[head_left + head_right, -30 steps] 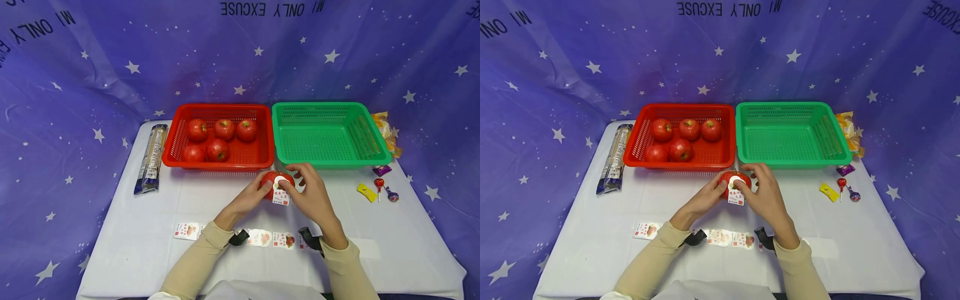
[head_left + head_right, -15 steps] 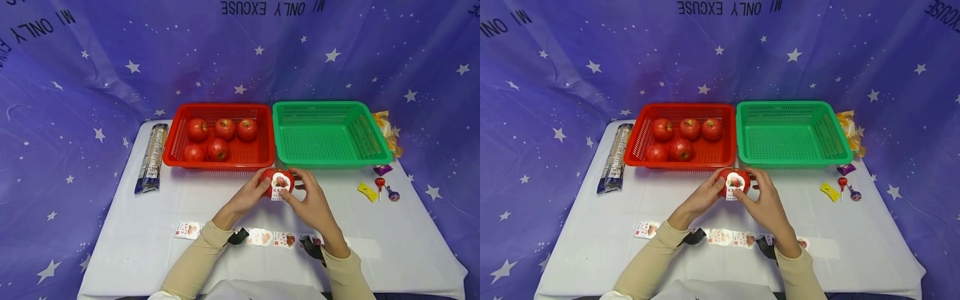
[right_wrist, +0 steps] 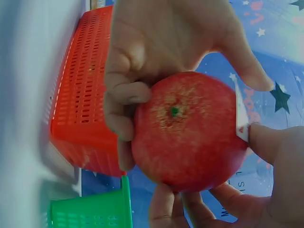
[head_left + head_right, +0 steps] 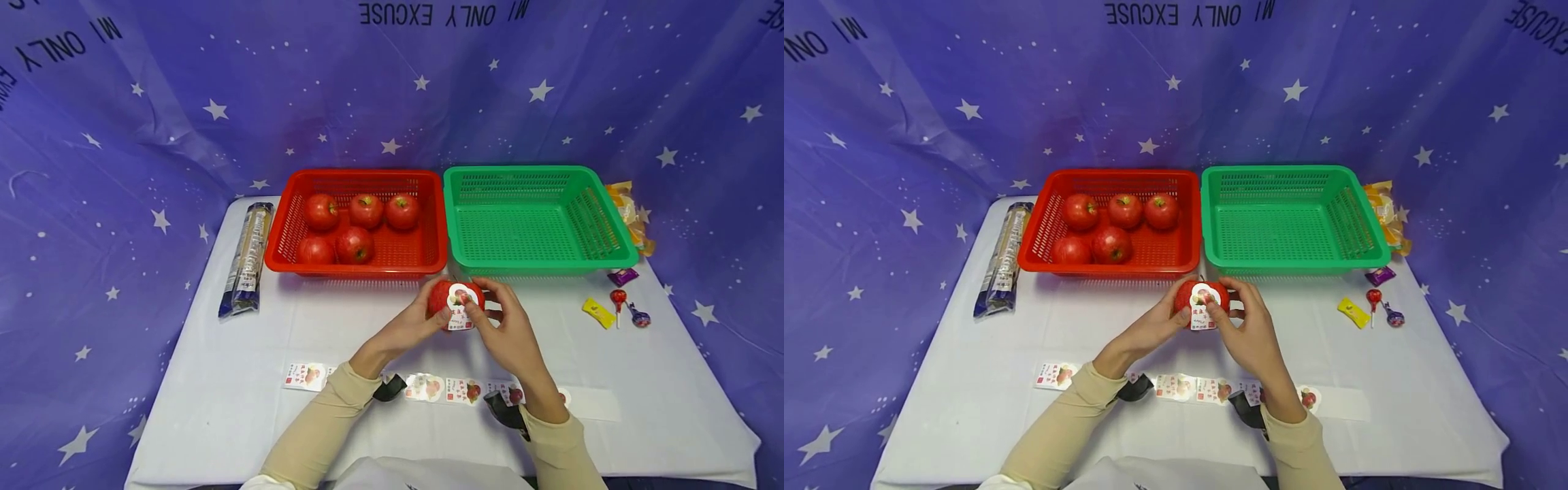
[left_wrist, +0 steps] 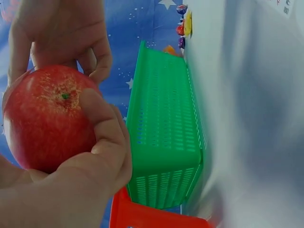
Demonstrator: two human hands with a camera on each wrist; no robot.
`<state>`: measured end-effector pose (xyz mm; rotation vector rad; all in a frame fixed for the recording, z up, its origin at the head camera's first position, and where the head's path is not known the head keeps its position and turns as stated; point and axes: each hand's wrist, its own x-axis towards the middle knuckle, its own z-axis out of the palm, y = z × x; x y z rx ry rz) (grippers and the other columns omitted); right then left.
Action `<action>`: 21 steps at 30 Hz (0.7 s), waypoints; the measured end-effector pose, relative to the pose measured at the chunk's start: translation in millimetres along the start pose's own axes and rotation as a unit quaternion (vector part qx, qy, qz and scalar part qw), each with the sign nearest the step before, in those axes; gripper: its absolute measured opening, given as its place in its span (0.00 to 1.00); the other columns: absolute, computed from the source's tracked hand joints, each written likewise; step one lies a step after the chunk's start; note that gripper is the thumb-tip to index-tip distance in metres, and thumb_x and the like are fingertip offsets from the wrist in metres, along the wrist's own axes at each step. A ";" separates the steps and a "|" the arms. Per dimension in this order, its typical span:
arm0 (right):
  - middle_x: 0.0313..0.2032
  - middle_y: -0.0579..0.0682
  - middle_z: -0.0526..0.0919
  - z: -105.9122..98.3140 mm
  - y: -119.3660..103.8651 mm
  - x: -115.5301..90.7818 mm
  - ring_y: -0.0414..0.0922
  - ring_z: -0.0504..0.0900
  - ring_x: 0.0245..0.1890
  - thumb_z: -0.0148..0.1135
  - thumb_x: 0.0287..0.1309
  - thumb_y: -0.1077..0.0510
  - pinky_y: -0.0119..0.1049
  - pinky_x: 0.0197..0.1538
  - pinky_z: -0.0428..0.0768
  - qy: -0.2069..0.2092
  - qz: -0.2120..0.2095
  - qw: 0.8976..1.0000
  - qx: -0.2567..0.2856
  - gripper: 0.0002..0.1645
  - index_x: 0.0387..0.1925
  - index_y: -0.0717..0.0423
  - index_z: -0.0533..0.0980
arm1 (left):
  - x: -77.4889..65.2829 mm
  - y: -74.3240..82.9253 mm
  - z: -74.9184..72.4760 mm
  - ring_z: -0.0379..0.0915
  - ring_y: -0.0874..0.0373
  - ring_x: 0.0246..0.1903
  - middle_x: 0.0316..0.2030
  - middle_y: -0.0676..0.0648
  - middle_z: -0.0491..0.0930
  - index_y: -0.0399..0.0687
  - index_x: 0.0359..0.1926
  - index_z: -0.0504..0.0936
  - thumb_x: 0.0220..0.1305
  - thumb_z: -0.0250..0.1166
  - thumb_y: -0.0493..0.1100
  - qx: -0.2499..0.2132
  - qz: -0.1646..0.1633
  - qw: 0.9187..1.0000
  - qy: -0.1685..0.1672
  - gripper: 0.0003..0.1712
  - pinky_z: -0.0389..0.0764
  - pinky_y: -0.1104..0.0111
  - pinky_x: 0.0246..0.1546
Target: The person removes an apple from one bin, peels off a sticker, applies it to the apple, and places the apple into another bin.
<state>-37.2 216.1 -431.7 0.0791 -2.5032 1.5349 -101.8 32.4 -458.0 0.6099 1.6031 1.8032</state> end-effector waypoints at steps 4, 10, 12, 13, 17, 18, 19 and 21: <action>0.60 0.49 0.72 -0.7 -1.2 -1.1 0.45 0.72 0.57 0.64 0.61 0.55 0.25 0.50 0.76 -0.012 0.023 0.999 0.028 0.29 0.63 0.52 0.68 | -1.5 1.0 -0.1 0.70 0.54 0.59 0.66 0.42 0.59 0.57 0.74 0.43 0.56 0.69 0.58 0.031 -0.010 0.999 0.008 0.55 0.77 0.65 0.55; 0.61 0.49 0.70 -4.0 2.0 -3.3 0.45 0.70 0.59 0.63 0.61 0.58 0.27 0.52 0.76 -0.042 0.008 0.997 0.056 0.31 0.65 0.49 0.66 | -1.9 -0.1 -3.8 0.73 0.56 0.52 0.61 0.42 0.66 0.57 0.72 0.49 0.61 0.66 0.44 0.022 -0.011 1.000 0.004 0.45 0.79 0.66 0.50; 0.64 0.49 0.67 -5.5 2.4 -4.7 0.45 0.69 0.60 0.67 0.58 0.57 0.28 0.54 0.76 -0.061 -0.021 0.997 0.030 0.39 0.68 0.45 0.62 | -1.8 -0.7 -4.8 0.75 0.57 0.48 0.59 0.42 0.69 0.57 0.71 0.51 0.63 0.65 0.44 0.019 -0.004 1.000 -0.002 0.42 0.79 0.67 0.47; 0.66 0.49 0.64 -6.2 2.5 -5.3 0.45 0.68 0.62 0.69 0.55 0.56 0.30 0.56 0.76 -0.071 -0.037 0.997 0.012 0.44 0.70 0.43 0.59 | -1.8 -0.8 -5.1 0.75 0.57 0.46 0.58 0.42 0.70 0.57 0.70 0.52 0.63 0.65 0.44 0.018 0.000 1.000 -0.006 0.41 0.79 0.67 0.45; 0.71 0.46 0.57 -8.7 -0.8 -5.3 0.44 0.62 0.67 0.78 0.42 0.48 0.42 0.62 0.72 -0.098 -0.080 0.987 -0.100 0.62 0.74 0.37 0.50 | -2.0 1.4 -5.1 0.76 0.58 0.44 0.56 0.42 0.71 0.56 0.70 0.52 0.64 0.65 0.46 0.042 0.010 0.999 -0.012 0.40 0.79 0.68 0.45; 0.71 0.46 0.58 -9.1 -2.1 -4.3 0.45 0.62 0.68 0.79 0.40 0.48 0.45 0.63 0.71 -0.099 -0.087 0.984 -0.122 0.64 0.74 0.37 0.50 | -2.1 2.3 -4.8 0.76 0.58 0.45 0.56 0.42 0.71 0.55 0.70 0.52 0.64 0.64 0.46 0.047 0.010 0.999 -0.013 0.40 0.79 0.68 0.45; 0.70 0.45 0.59 -9.1 -3.8 -2.8 0.45 0.62 0.68 0.80 0.39 0.48 0.48 0.64 0.70 -0.099 -0.091 0.981 -0.139 0.64 0.74 0.36 0.50 | -2.3 3.4 -4.3 0.76 0.58 0.47 0.57 0.41 0.71 0.54 0.70 0.52 0.64 0.64 0.46 0.050 0.009 0.999 -0.012 0.40 0.79 0.68 0.47; 0.69 0.46 0.63 -9.4 -6.6 0.1 0.47 0.62 0.68 0.80 0.38 0.50 0.52 0.65 0.69 -0.095 -0.102 0.976 -0.167 0.63 0.73 0.38 0.53 | -2.5 5.8 -2.7 0.74 0.57 0.50 0.58 0.40 0.69 0.52 0.70 0.51 0.64 0.64 0.44 0.050 0.009 0.999 -0.012 0.40 0.79 0.68 0.49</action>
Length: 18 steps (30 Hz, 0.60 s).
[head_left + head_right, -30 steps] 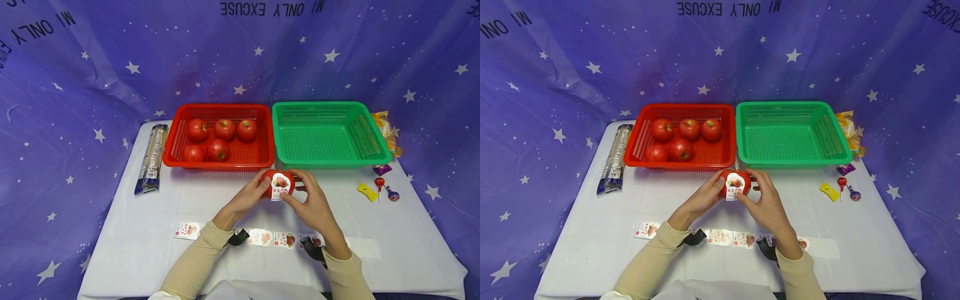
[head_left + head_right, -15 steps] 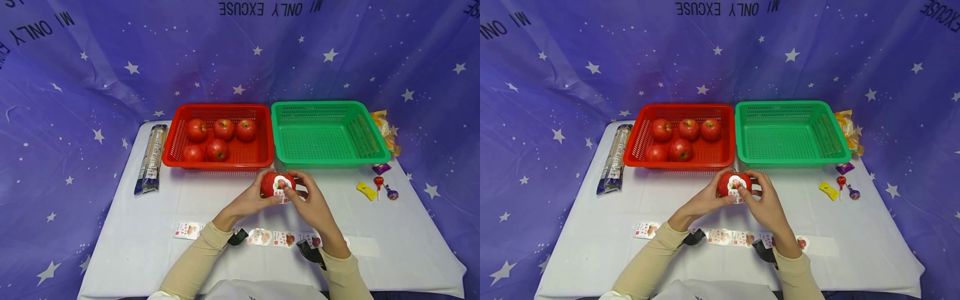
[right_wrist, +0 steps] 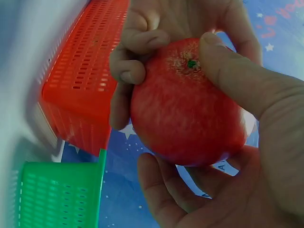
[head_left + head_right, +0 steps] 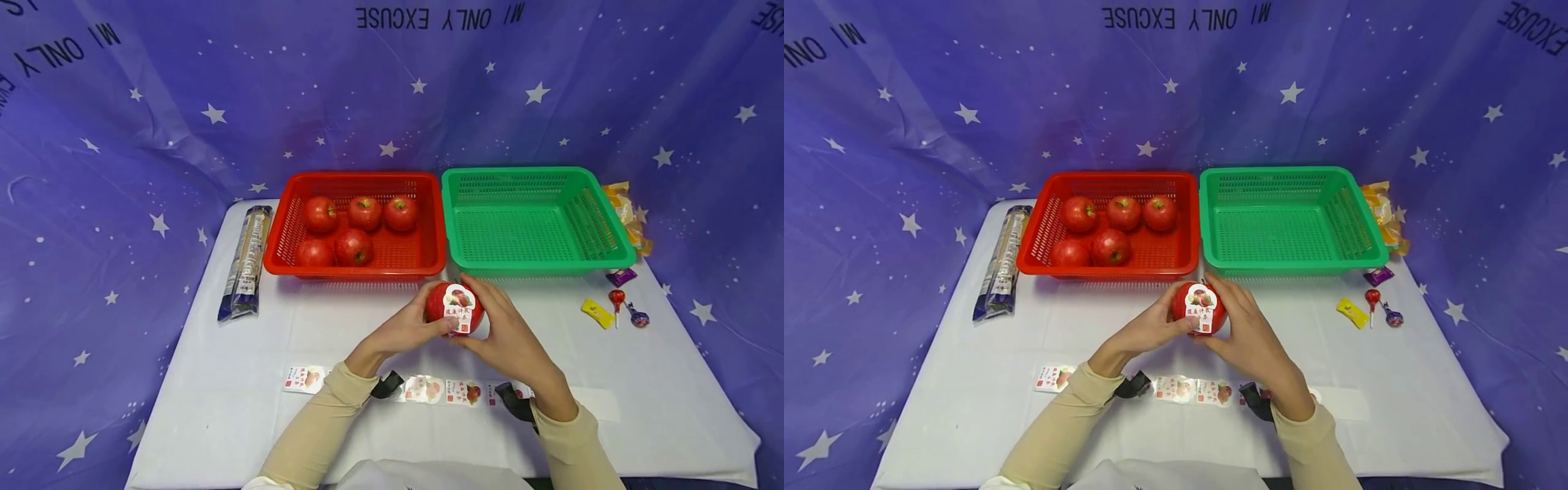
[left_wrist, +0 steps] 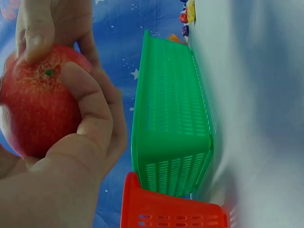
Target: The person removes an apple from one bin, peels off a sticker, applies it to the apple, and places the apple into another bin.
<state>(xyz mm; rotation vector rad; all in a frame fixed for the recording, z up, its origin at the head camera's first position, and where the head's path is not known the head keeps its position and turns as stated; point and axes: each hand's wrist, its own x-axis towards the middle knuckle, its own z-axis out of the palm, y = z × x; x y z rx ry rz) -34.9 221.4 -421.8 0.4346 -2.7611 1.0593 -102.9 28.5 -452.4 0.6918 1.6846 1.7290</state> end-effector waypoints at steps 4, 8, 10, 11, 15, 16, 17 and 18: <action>0.65 0.48 0.69 -2.9 -1.3 5.7 0.48 0.66 0.65 0.81 0.38 0.53 0.52 0.63 0.70 0.010 -0.012 1.000 -0.022 0.59 0.71 0.41 0.58 | 1.1 1.7 1.7 0.72 0.56 0.55 0.60 0.41 0.67 0.52 0.70 0.51 0.61 0.67 0.50 -0.006 0.017 1.000 0.003 0.44 0.78 0.66 0.53; 0.62 0.48 0.72 -4.6 0.0 10.8 0.49 0.68 0.63 0.81 0.37 0.53 0.51 0.62 0.71 0.022 -0.026 0.999 -0.039 0.56 0.69 0.45 0.61 | 3.7 2.1 3.5 0.73 0.56 0.54 0.60 0.42 0.69 0.54 0.70 0.51 0.59 0.69 0.45 -0.018 0.026 0.999 0.019 0.45 0.79 0.65 0.52; 0.61 0.50 0.72 -5.5 0.3 13.4 0.49 0.69 0.62 0.81 0.37 0.52 0.51 0.61 0.71 0.026 -0.035 0.998 -0.048 0.55 0.68 0.47 0.63 | 4.5 2.8 4.1 0.74 0.56 0.53 0.59 0.41 0.69 0.54 0.70 0.51 0.60 0.67 0.41 -0.027 0.026 0.999 0.024 0.44 0.80 0.64 0.51; 0.61 0.50 0.72 -6.1 0.3 14.6 0.49 0.69 0.61 0.81 0.37 0.52 0.51 0.61 0.71 0.026 -0.038 0.998 -0.052 0.55 0.68 0.48 0.63 | 4.7 3.5 4.0 0.75 0.55 0.53 0.59 0.41 0.69 0.55 0.70 0.51 0.60 0.67 0.40 -0.025 0.027 0.999 0.027 0.43 0.80 0.65 0.51; 0.60 0.51 0.72 -9.5 -1.4 19.4 0.50 0.70 0.60 0.80 0.37 0.52 0.51 0.59 0.73 0.025 -0.050 0.996 -0.063 0.54 0.67 0.49 0.64 | 4.1 6.6 2.0 0.74 0.54 0.54 0.61 0.40 0.67 0.54 0.71 0.49 0.60 0.67 0.40 -0.025 0.029 0.999 0.033 0.45 0.80 0.64 0.51; 0.60 0.51 0.72 -10.3 -2.0 20.4 0.50 0.70 0.60 0.81 0.36 0.52 0.51 0.60 0.73 0.025 -0.050 0.996 -0.065 0.54 0.67 0.49 0.64 | 3.9 7.6 1.7 0.74 0.53 0.55 0.62 0.40 0.66 0.54 0.71 0.49 0.60 0.67 0.41 -0.026 0.029 0.999 0.036 0.46 0.80 0.64 0.51; 0.60 0.51 0.73 -10.8 -2.4 21.3 0.50 0.70 0.60 0.81 0.36 0.53 0.51 0.60 0.73 0.026 -0.050 0.996 -0.066 0.54 0.67 0.50 0.64 | 4.0 8.2 1.5 0.75 0.52 0.54 0.62 0.40 0.66 0.54 0.72 0.48 0.60 0.68 0.42 -0.025 0.028 0.998 0.041 0.47 0.80 0.64 0.51; 0.60 0.51 0.73 -11.2 -2.9 22.2 0.50 0.70 0.61 0.81 0.36 0.53 0.51 0.60 0.73 0.027 -0.050 0.996 -0.069 0.54 0.67 0.50 0.64 | 4.1 8.6 1.8 0.75 0.52 0.55 0.62 0.41 0.65 0.54 0.72 0.48 0.60 0.68 0.43 -0.024 0.026 0.998 0.048 0.47 0.80 0.64 0.51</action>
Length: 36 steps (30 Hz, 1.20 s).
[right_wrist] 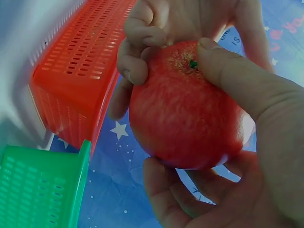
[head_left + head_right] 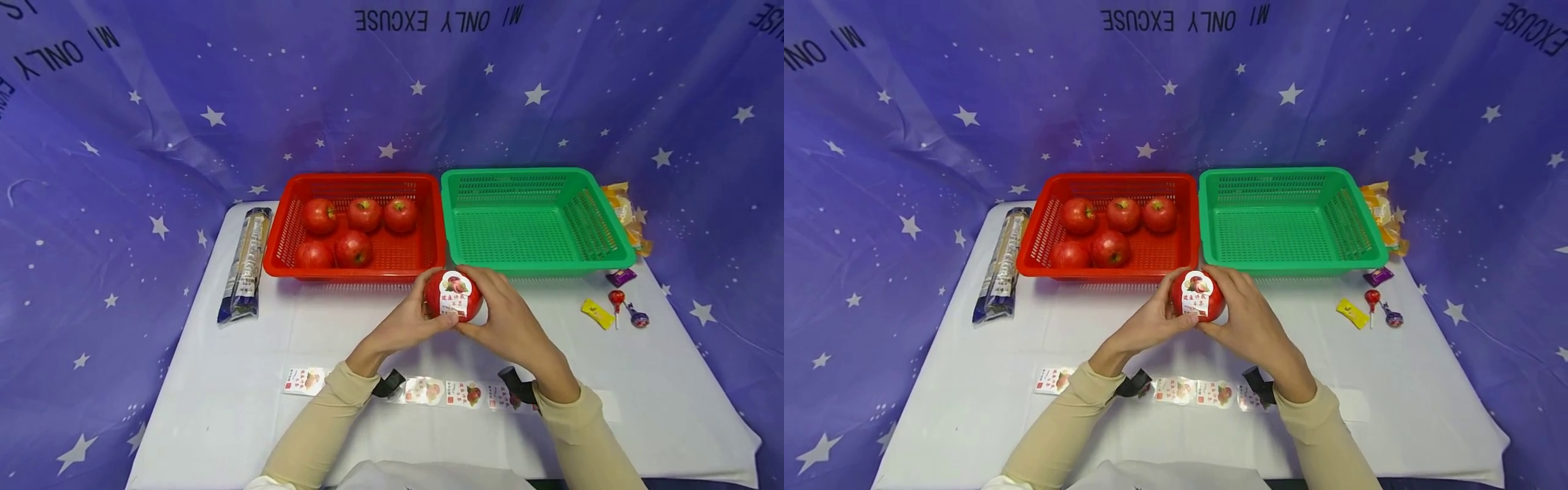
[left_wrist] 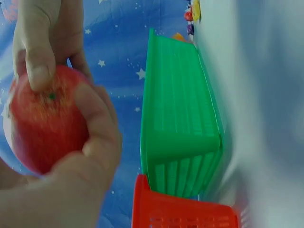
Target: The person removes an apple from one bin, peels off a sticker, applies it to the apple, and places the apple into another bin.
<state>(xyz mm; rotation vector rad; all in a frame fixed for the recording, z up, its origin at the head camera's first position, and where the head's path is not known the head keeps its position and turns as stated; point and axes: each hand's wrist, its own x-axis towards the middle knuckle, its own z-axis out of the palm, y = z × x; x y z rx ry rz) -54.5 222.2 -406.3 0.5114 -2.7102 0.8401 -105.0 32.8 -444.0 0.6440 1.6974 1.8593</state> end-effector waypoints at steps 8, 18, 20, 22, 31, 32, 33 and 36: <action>0.59 0.53 0.73 2.0 -1.8 3.0 0.51 0.69 0.60 0.80 0.35 0.56 0.50 0.60 0.72 0.005 -0.008 1.000 -0.022 0.52 0.65 0.52 0.66 | 3.5 -2.2 8.0 0.74 0.58 0.53 0.58 0.49 0.70 0.58 0.68 0.55 0.56 0.71 0.50 0.065 -0.009 0.995 0.073 0.45 0.78 0.67 0.52; 0.60 0.53 0.68 -19.5 22.2 20.3 0.52 0.72 0.58 0.81 0.37 0.49 0.54 0.54 0.77 -0.014 0.055 0.998 0.021 0.52 0.65 0.49 0.65 | -7.0 -0.4 -3.2 0.79 0.54 0.50 0.67 0.46 0.62 0.67 0.75 0.37 0.57 0.71 0.48 0.097 -0.021 0.995 0.031 0.58 0.82 0.66 0.45; 0.59 0.55 0.67 -32.5 40.2 33.5 0.53 0.71 0.56 0.80 0.38 0.47 0.56 0.50 0.78 -0.025 0.095 0.995 0.030 0.53 0.66 0.49 0.64 | -15.5 -1.7 -7.4 0.79 0.56 0.50 0.68 0.48 0.62 0.69 0.75 0.40 0.59 0.69 0.49 0.121 -0.022 0.992 0.016 0.55 0.82 0.66 0.45; 0.60 0.59 0.65 -45.8 61.7 52.4 0.56 0.70 0.55 0.78 0.41 0.44 0.58 0.49 0.77 -0.046 0.133 0.990 0.020 0.54 0.68 0.51 0.62 | -26.0 -3.6 -12.1 0.78 0.59 0.50 0.67 0.51 0.65 0.68 0.74 0.47 0.61 0.67 0.50 0.159 -0.018 0.987 0.001 0.48 0.81 0.68 0.46; 0.63 0.70 0.59 -62.1 152.3 139.6 0.66 0.62 0.60 0.71 0.50 0.44 0.65 0.57 0.69 -0.181 0.206 0.959 -0.075 0.56 0.70 0.65 0.53 | -71.2 -11.8 -31.8 0.75 0.62 0.50 0.58 0.62 0.73 0.71 0.64 0.67 0.66 0.61 0.53 0.239 -0.013 0.971 -0.020 0.26 0.77 0.67 0.52; 0.63 0.71 0.59 -61.0 159.1 144.8 0.66 0.62 0.60 0.72 0.49 0.44 0.65 0.58 0.68 -0.192 0.209 0.955 -0.083 0.57 0.69 0.67 0.53 | -74.4 -13.3 -33.4 0.75 0.62 0.49 0.57 0.62 0.73 0.71 0.63 0.68 0.66 0.61 0.53 0.238 -0.016 0.971 -0.017 0.25 0.76 0.67 0.52; 0.62 0.71 0.59 -60.1 165.3 148.9 0.66 0.62 0.60 0.72 0.49 0.44 0.65 0.58 0.68 -0.201 0.210 0.952 -0.093 0.57 0.69 0.67 0.53 | -77.3 -14.6 -34.8 0.75 0.63 0.49 0.57 0.63 0.74 0.72 0.62 0.68 0.66 0.61 0.53 0.236 -0.020 0.971 -0.012 0.24 0.76 0.67 0.52; 0.59 0.70 0.61 -58.5 180.2 158.2 0.67 0.64 0.57 0.74 0.45 0.44 0.65 0.56 0.69 -0.222 0.212 0.943 -0.130 0.58 0.67 0.68 0.53 | -84.2 -17.3 -37.5 0.75 0.62 0.48 0.55 0.62 0.75 0.70 0.61 0.70 0.67 0.61 0.50 0.233 -0.032 0.972 -0.001 0.23 0.76 0.66 0.51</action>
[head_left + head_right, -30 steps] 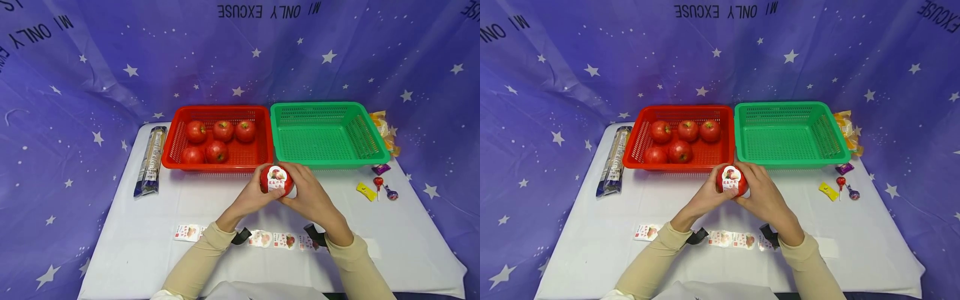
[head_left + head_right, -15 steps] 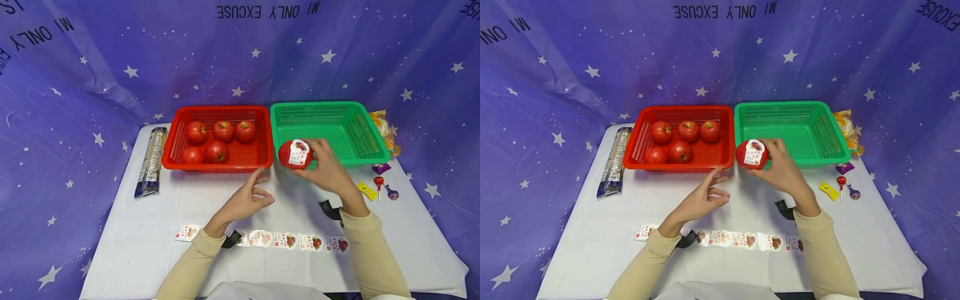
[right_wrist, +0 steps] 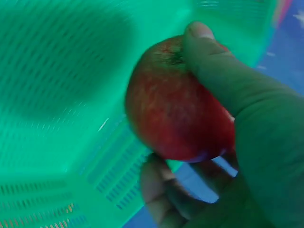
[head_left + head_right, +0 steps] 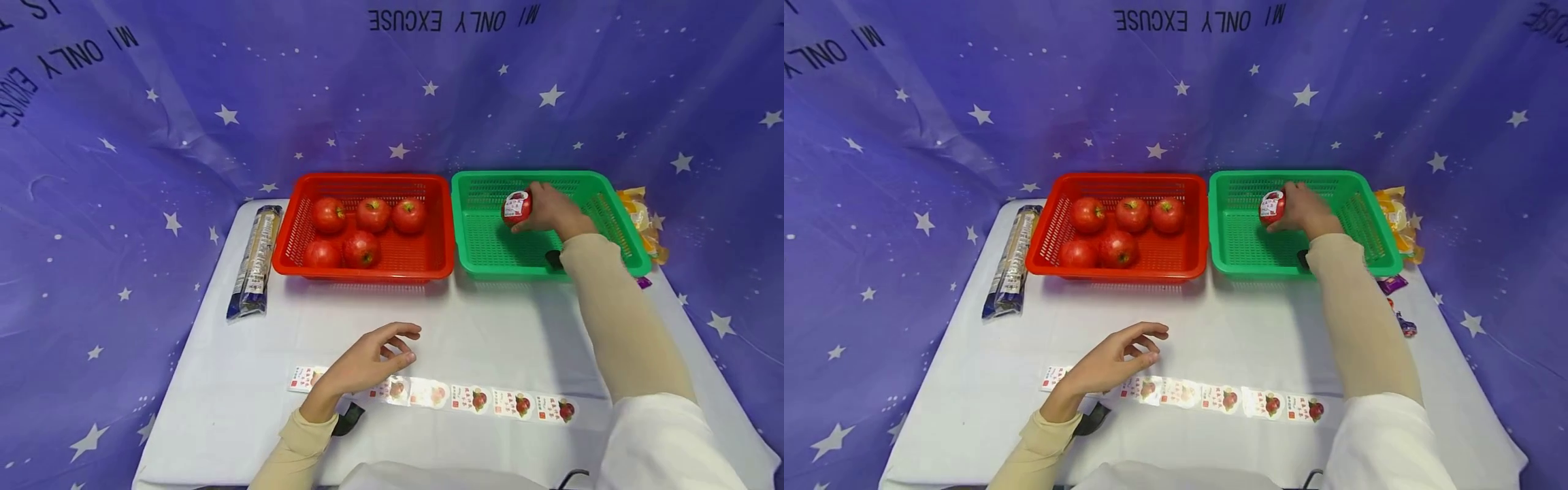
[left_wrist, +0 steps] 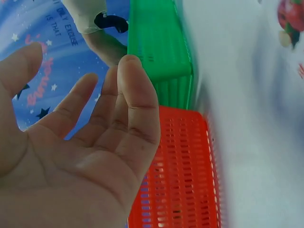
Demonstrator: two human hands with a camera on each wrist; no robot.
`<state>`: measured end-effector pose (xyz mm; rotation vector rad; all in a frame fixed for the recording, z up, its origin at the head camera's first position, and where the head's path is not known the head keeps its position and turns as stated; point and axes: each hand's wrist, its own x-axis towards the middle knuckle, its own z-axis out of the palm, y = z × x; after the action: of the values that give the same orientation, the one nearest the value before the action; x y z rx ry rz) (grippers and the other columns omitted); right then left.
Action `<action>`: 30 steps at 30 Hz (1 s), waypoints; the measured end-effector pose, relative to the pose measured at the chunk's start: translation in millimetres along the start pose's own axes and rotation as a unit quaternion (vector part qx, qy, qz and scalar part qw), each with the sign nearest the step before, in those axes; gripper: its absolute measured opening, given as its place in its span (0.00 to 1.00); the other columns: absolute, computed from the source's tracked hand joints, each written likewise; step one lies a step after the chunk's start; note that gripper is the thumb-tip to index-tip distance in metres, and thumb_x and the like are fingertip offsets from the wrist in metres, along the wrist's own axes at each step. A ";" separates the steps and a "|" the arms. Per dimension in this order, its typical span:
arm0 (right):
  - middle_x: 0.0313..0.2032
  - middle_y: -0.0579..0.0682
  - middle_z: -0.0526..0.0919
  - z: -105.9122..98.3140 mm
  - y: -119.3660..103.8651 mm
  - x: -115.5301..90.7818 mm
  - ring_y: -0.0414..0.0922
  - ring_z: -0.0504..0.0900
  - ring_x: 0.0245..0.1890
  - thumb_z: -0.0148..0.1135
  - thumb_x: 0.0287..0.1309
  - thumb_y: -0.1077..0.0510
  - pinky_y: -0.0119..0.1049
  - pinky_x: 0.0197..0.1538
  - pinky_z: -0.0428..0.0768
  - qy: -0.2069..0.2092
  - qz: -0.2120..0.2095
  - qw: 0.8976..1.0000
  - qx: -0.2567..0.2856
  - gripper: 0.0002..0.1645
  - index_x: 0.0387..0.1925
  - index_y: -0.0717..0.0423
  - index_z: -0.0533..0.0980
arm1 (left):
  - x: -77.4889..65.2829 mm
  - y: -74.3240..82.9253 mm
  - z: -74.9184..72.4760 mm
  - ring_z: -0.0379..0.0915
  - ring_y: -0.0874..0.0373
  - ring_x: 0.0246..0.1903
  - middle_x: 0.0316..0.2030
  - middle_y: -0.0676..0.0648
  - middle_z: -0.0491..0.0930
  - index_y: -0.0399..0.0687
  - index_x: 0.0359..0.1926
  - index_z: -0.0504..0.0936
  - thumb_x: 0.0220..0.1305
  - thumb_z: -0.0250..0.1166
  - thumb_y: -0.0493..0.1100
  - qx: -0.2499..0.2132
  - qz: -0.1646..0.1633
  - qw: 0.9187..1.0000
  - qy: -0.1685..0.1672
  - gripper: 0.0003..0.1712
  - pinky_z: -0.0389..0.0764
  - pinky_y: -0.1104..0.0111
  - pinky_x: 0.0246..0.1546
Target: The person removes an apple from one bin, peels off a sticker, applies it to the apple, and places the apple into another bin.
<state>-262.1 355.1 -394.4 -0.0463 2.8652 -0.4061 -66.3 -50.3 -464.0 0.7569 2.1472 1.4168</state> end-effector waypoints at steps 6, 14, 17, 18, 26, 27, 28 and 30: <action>0.56 0.70 0.62 0.8 9.7 20.5 0.69 0.71 0.51 0.77 0.40 0.41 0.63 0.48 0.74 -0.006 0.008 0.998 -0.069 0.62 0.65 0.67 0.51 | -8.8 8.1 -1.9 0.75 0.57 0.48 0.56 0.56 0.76 0.60 0.62 0.71 0.67 0.61 0.44 -0.003 -0.031 0.999 0.011 0.22 0.76 0.64 0.51; 0.61 0.77 0.47 16.4 8.4 37.8 0.70 0.75 0.40 0.79 0.40 0.49 0.56 0.38 0.79 -0.006 0.022 0.997 -0.080 0.69 0.66 0.73 0.40 | -14.5 -0.6 -1.4 0.75 0.58 0.48 0.57 0.60 0.74 0.64 0.63 0.70 0.68 0.60 0.49 -0.015 -0.028 0.999 0.013 0.23 0.76 0.67 0.50; 0.60 0.78 0.46 24.2 13.9 38.6 0.68 0.77 0.35 0.80 0.38 0.51 0.55 0.33 0.80 0.004 0.027 0.996 -0.087 0.68 0.65 0.74 0.41 | -13.7 -16.6 0.7 0.75 0.61 0.48 0.58 0.58 0.75 0.68 0.63 0.69 0.68 0.59 0.53 -0.012 -0.027 0.999 0.017 0.23 0.76 0.66 0.50; 0.60 0.78 0.46 26.6 14.8 37.4 0.68 0.77 0.34 0.80 0.38 0.51 0.54 0.31 0.80 0.001 0.027 0.996 -0.090 0.67 0.63 0.73 0.43 | -14.6 -18.7 0.7 0.75 0.61 0.48 0.58 0.57 0.75 0.69 0.63 0.69 0.68 0.59 0.54 -0.012 -0.026 0.999 0.020 0.23 0.76 0.66 0.50; 0.63 0.79 0.41 26.1 -0.8 21.1 0.69 0.77 0.41 0.75 0.44 0.42 0.56 0.41 0.79 -0.076 0.022 0.993 -0.090 0.66 0.65 0.72 0.42 | -20.9 -33.9 -1.7 0.75 0.60 0.48 0.55 0.48 0.78 0.66 0.61 0.71 0.67 0.59 0.56 0.001 -0.043 0.997 0.066 0.22 0.77 0.67 0.49; 0.63 0.79 0.40 23.5 -3.6 19.2 0.70 0.76 0.44 0.72 0.47 0.39 0.58 0.44 0.77 -0.088 0.029 0.991 -0.094 0.66 0.66 0.72 0.42 | -21.1 -34.8 -2.6 0.75 0.60 0.48 0.55 0.49 0.78 0.66 0.61 0.71 0.67 0.59 0.55 0.002 -0.044 0.996 0.073 0.22 0.77 0.67 0.48; 0.63 0.80 0.40 21.2 -5.9 17.7 0.71 0.75 0.46 0.69 0.50 0.38 0.60 0.46 0.76 -0.100 0.034 0.989 -0.099 0.64 0.66 0.72 0.42 | -21.1 -35.5 -3.5 0.76 0.59 0.48 0.55 0.49 0.78 0.67 0.61 0.71 0.67 0.60 0.55 0.001 -0.047 0.996 0.079 0.22 0.77 0.68 0.48; 0.64 0.80 0.40 17.8 -10.0 14.6 0.73 0.72 0.49 0.64 0.54 0.37 0.63 0.49 0.74 -0.120 0.045 0.986 -0.107 0.60 0.66 0.72 0.43 | -21.5 -36.9 -5.4 0.76 0.59 0.46 0.55 0.49 0.78 0.68 0.60 0.72 0.67 0.60 0.54 -0.005 -0.055 0.994 0.089 0.21 0.79 0.68 0.44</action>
<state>-271.9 339.7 -411.7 -0.0049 2.6485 -0.0664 -60.9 -80.0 -494.7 0.5158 2.2745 1.4842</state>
